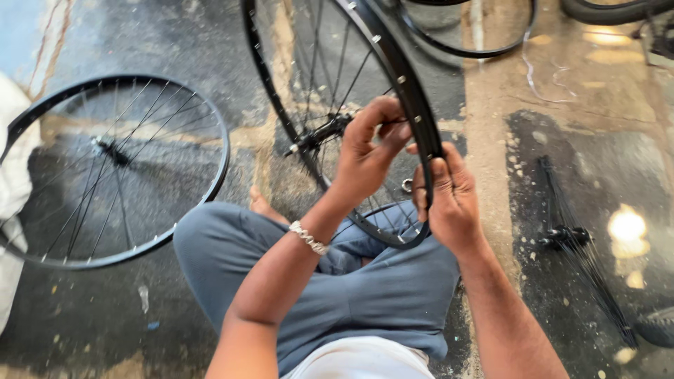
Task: The person sits on the floor and attaches a black rim to a bicycle wheel hub by hand. They insert spokes into the rim holes and secure them to the hub, repeating the process to assemble the wheel structure.
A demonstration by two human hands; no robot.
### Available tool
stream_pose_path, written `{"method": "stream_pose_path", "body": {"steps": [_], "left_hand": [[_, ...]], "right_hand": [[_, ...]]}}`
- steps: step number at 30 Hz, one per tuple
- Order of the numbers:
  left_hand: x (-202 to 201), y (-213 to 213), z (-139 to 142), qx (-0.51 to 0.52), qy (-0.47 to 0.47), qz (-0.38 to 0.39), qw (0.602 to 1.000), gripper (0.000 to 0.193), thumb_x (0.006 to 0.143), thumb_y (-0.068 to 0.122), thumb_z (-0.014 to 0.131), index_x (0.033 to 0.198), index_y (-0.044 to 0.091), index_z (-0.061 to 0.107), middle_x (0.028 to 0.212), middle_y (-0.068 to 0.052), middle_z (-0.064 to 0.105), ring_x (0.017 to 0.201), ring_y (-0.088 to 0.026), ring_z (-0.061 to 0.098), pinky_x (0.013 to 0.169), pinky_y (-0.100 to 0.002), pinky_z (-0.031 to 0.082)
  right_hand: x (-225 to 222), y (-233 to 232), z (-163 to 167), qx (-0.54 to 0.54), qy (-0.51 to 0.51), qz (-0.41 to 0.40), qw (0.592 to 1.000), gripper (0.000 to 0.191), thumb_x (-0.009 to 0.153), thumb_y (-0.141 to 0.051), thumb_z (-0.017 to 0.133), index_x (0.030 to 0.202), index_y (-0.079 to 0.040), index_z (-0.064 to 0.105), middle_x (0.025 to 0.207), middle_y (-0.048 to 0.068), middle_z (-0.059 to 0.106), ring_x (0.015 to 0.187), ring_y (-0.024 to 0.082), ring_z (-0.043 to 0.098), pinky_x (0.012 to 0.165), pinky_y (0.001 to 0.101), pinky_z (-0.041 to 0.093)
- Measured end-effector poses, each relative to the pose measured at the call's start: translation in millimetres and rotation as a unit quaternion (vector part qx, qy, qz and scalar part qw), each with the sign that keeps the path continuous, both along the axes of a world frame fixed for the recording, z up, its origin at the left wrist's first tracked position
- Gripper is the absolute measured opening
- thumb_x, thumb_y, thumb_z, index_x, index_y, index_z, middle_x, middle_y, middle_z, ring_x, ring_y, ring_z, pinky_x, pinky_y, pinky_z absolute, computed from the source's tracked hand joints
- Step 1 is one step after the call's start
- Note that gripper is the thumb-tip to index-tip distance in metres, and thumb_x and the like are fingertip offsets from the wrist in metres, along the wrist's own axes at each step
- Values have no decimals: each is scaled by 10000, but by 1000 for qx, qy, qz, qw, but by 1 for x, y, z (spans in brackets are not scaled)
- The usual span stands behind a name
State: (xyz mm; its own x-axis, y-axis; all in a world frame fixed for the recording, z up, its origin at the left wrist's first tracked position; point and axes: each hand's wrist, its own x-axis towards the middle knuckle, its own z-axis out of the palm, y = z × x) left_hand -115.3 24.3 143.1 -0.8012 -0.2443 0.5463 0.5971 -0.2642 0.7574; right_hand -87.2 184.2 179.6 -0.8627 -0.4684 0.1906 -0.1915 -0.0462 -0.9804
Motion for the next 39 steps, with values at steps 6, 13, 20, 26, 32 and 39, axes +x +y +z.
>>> {"method": "stream_pose_path", "body": {"steps": [6,13,20,26,32,39], "left_hand": [[6,27,1,-129,60,240,960,185,1007,-10,661,1146,112,650,936,-6,661,887,-142,610,828,-290,431],[-3,23,-10,-63,-18,112,992,116,1000,-36,640,1064,56,667,863,-17,700,741,-68,673,698,-229,512],[-13,25,-19,63,2,4,998,86,1061,-44,591,1073,11,657,947,-2,693,954,-66,657,848,-227,551],[-6,11,-15,45,19,-31,998,83,1100,50,582,1170,41,626,964,25,637,882,-31,569,798,-200,482],[-4,10,-12,64,12,-59,996,134,1082,133,665,1193,67,630,892,58,594,821,1,542,778,-195,467],[-4,15,-16,113,18,-82,990,156,1091,166,670,1175,35,682,955,24,668,893,-15,604,806,-201,523]], "right_hand": [[3,13,-3,-15,-17,-23,999,370,1163,-339,416,1350,-38,524,708,-28,455,541,45,431,478,200,386],[1,19,-4,-14,-4,-9,1000,383,1175,-362,402,1357,-50,529,707,-24,454,543,57,423,486,216,386],[-2,12,0,1,5,2,1000,389,1171,-382,387,1337,-57,520,687,-20,448,523,60,413,473,214,376],[0,7,2,4,-6,8,1000,374,1164,-370,395,1330,-60,521,697,-26,447,534,47,412,474,205,382],[1,4,3,-2,-5,2,1000,347,1171,-346,394,1320,-60,523,699,-29,445,536,44,417,473,202,383],[3,3,5,20,-2,1,1000,359,1166,-347,384,1301,-51,536,672,-32,443,504,41,407,466,195,374]]}}
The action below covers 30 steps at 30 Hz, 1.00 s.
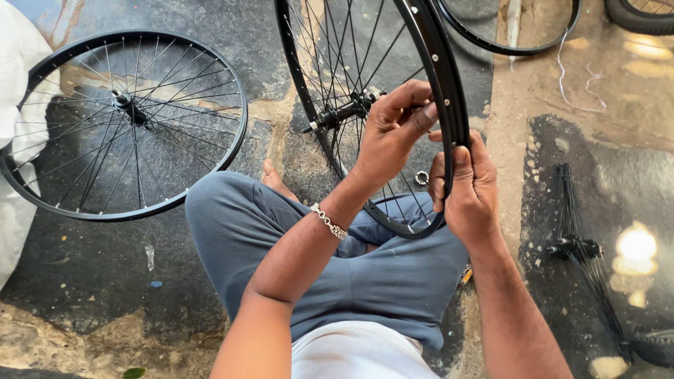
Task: The person sits on the floor and attaches a black rim to a bicycle wheel hub by hand. They insert spokes into the rim holes and secure them to the hub, repeating the process to assemble the wheel structure.
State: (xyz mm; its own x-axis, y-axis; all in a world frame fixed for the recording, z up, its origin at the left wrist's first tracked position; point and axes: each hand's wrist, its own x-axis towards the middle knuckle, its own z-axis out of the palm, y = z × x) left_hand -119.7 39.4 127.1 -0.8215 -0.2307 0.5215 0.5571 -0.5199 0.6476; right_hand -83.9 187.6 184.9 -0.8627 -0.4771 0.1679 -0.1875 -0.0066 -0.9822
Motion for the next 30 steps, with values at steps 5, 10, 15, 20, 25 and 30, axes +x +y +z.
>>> {"method": "stream_pose_path", "body": {"steps": [5,10,15,20,25,30], "left_hand": [[2,-10,4,-43,-30,-40,998,193,1087,181,648,1186,17,674,1017,10,681,979,-45,623,864,-240,538],[2,-18,4,-62,-35,-65,995,181,1093,154,654,1233,40,660,947,9,631,901,-51,575,816,-239,496],[1,18,1,31,-11,30,999,86,1093,114,668,1162,62,672,893,39,636,832,-54,580,753,-244,507],[1,48,7,-123,-24,329,936,61,1078,122,672,1135,99,672,942,20,686,827,-89,586,829,-270,463],[-8,36,13,-100,-46,191,975,83,1086,154,664,1129,86,686,935,23,711,836,-50,623,761,-221,542],[-24,1,23,-109,-24,-52,992,122,1121,144,623,1127,41,688,959,-11,725,952,-74,681,883,-272,590]], "right_hand": [[4,2,1,-10,-1,4,1000,367,1164,-347,385,1310,-46,536,662,-32,441,508,42,417,475,195,383],[5,6,-1,-4,6,5,1000,369,1168,-349,382,1311,-46,536,659,-31,449,512,41,433,480,195,390],[1,10,-5,-38,-29,-2,999,350,1167,-328,404,1332,-43,523,736,-28,462,556,48,450,459,202,386],[0,17,-4,-23,-22,-25,999,329,1195,-325,389,1333,-49,503,748,-14,474,573,58,453,473,208,381],[-3,20,4,-5,-3,-15,1000,336,1215,-328,385,1343,-43,508,687,5,460,524,74,426,481,220,380],[-3,17,11,-7,2,-20,1000,356,1238,-332,383,1343,-14,503,666,16,464,508,63,415,478,216,389]]}}
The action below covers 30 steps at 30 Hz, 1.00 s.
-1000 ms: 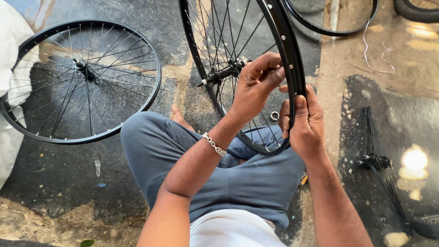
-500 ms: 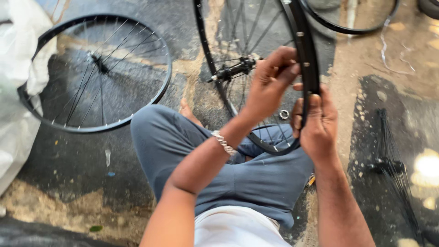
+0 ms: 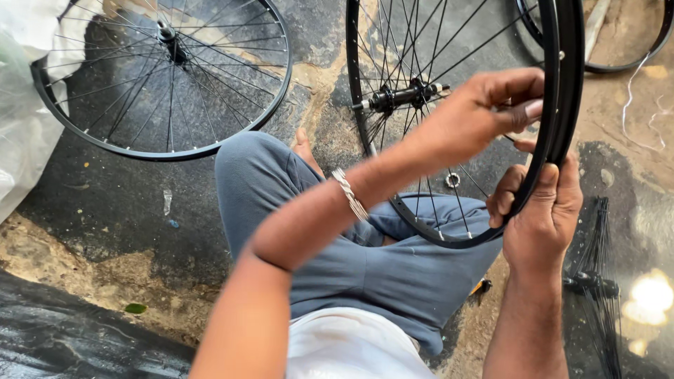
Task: The person sits on the floor and attaches a black rim to a bicycle wheel hub by hand. They insert spokes into the rim holes and secure them to the hub, repeating the process to assemble the wheel structure.
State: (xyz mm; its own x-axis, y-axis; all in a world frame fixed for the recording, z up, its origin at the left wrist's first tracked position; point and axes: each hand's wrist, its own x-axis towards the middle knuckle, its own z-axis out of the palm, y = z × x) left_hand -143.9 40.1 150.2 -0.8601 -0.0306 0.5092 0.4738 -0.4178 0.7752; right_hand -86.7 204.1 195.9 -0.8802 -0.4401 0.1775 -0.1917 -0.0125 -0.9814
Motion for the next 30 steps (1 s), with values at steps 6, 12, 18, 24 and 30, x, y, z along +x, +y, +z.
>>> {"method": "stream_pose_path", "body": {"steps": [6,12,18,24,30], "left_hand": [[46,-68,-22,-269,96,259,923,265,1031,90,699,1288,93,631,1275,-80,682,1261,-236,633,1122,-401,498],[106,-66,-116,-350,-143,411,830,261,967,182,731,1190,64,665,1055,-132,667,1031,-354,623,938,-446,487],[87,-21,-178,-197,-359,132,903,347,1012,343,630,894,28,714,820,-84,677,756,-236,627,692,-367,486],[82,4,-152,85,-229,-44,969,467,1123,369,521,841,21,654,788,4,629,715,-75,548,677,-263,464],[88,5,-130,28,-250,17,968,517,1096,468,464,941,26,682,799,1,635,707,-72,558,646,-265,474]], "right_hand": [[-3,4,-13,5,70,-40,997,520,1189,-502,426,1424,-38,443,720,32,484,554,90,473,506,228,427],[28,11,-80,120,312,-184,925,564,1126,-315,643,1511,-55,322,1133,105,555,988,200,574,908,290,519],[46,24,-113,54,37,-126,990,178,1084,11,645,1187,10,500,1115,45,564,771,121,636,725,269,576],[42,14,-89,44,-79,-13,996,190,993,-21,683,1164,40,627,938,75,728,822,113,708,739,234,592],[35,9,-75,78,-118,-18,990,128,962,-26,710,1077,27,691,897,62,729,793,89,703,715,229,601]]}}
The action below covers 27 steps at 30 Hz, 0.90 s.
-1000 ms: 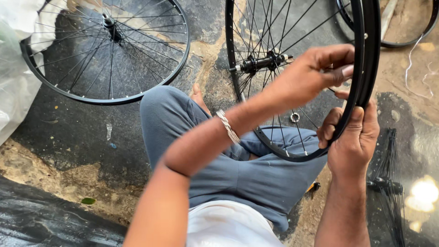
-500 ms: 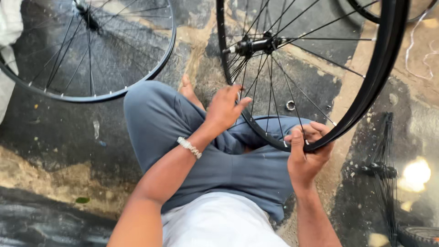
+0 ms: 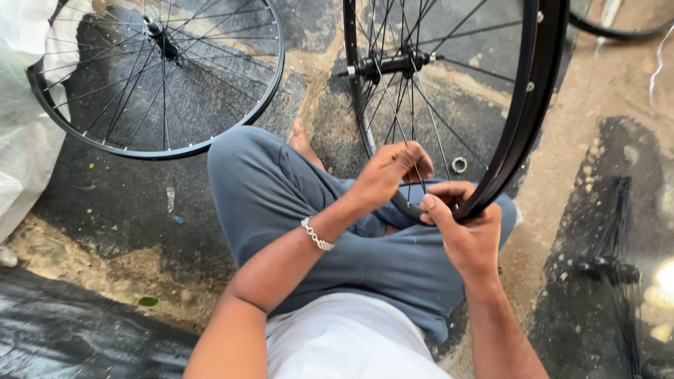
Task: The person sits on the floor and attaches a black rim to a bicycle wheel hub by hand. They insert spokes into the rim holes and secure them to the hub, repeating the process to assemble the wheel structure.
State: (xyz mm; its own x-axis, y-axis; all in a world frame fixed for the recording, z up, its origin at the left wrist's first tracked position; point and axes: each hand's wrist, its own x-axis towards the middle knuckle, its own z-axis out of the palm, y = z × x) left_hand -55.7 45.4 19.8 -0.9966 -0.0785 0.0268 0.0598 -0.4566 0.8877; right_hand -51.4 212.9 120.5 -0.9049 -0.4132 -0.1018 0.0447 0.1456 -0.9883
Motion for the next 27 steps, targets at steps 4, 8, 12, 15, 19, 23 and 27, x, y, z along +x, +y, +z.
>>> {"method": "stream_pose_path", "body": {"steps": [4,8,12,15,19,23,27], "left_hand": [[-2,-46,-4,-324,-13,74,943,461,1082,437,398,1081,96,707,822,-78,718,704,-137,703,647,-322,532],[-22,-99,-4,-643,79,177,741,261,1047,306,559,1091,85,690,830,-137,711,766,-329,683,655,-453,509],[-43,-126,-2,-847,141,124,497,88,985,112,586,1006,109,672,759,-80,691,672,-221,676,605,-362,495],[-50,-130,-1,-857,191,165,450,135,952,95,604,1048,106,698,667,-44,666,572,-165,635,529,-314,456],[-54,-132,0,-854,200,187,442,89,966,100,609,1010,118,684,674,-36,665,575,-144,625,539,-299,448],[-53,-134,1,-848,201,184,455,50,972,101,616,962,120,661,684,-29,661,594,-149,624,552,-307,446],[-53,-134,0,-845,214,190,452,36,958,110,615,942,129,642,687,-29,655,604,-154,622,563,-308,446]], "right_hand": [[2,-6,-2,5,1,0,1000,138,947,-34,722,1069,22,690,878,45,722,769,69,691,675,213,587],[5,-13,1,-3,11,13,1000,110,954,-31,723,1049,14,691,869,38,727,735,57,674,647,196,558],[8,-20,1,-13,22,19,999,103,947,-27,738,1031,5,687,843,26,714,708,49,660,624,184,523],[9,-22,1,-9,16,12,1000,88,946,-26,746,1013,1,696,831,17,708,699,40,651,624,181,539],[8,-22,1,-20,16,14,1000,93,939,-22,739,1017,-6,692,835,14,715,702,32,659,621,178,544],[6,-24,3,-11,25,24,999,87,938,-16,739,1008,-7,688,830,18,713,693,29,655,612,171,533],[4,-23,5,-17,11,18,1000,75,948,-13,734,1009,-8,692,847,19,716,708,26,656,628,170,543]]}}
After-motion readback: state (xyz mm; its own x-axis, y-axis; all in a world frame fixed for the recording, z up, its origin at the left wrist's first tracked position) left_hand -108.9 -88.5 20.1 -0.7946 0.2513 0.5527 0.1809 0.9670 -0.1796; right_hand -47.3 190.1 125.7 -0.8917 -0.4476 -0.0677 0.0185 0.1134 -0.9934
